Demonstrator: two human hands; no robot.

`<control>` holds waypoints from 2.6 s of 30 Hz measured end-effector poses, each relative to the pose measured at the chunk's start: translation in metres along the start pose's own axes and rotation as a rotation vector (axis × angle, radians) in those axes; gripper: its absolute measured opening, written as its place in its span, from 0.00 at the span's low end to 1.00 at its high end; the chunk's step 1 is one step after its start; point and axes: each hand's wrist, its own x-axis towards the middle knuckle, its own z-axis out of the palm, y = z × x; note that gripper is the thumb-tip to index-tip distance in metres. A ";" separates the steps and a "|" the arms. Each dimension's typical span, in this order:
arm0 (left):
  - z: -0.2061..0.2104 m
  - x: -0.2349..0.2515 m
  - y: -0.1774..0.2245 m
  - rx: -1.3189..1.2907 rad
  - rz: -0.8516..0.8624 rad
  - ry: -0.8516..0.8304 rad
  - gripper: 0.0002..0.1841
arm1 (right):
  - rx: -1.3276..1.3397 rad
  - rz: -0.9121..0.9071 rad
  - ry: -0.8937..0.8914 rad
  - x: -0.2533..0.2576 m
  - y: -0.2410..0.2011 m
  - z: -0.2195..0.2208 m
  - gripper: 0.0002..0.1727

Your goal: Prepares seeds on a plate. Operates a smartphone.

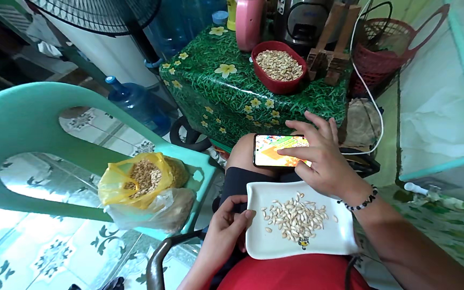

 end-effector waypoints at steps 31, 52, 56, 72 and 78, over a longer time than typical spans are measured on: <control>0.000 -0.001 0.000 -0.008 0.004 -0.007 0.15 | 0.012 -0.017 0.005 -0.020 -0.008 0.000 0.20; 0.003 0.000 0.000 0.015 0.009 0.017 0.15 | -0.019 0.044 0.137 -0.058 0.028 -0.036 0.20; 0.003 0.000 0.000 0.013 0.010 0.012 0.15 | -0.022 0.037 0.121 -0.059 0.024 -0.035 0.21; 0.002 0.000 -0.001 -0.009 0.010 0.002 0.14 | 0.032 0.103 0.167 -0.049 0.020 -0.030 0.20; 0.002 0.000 0.000 -0.011 0.013 -0.001 0.14 | 0.039 0.110 0.133 -0.040 0.013 -0.022 0.17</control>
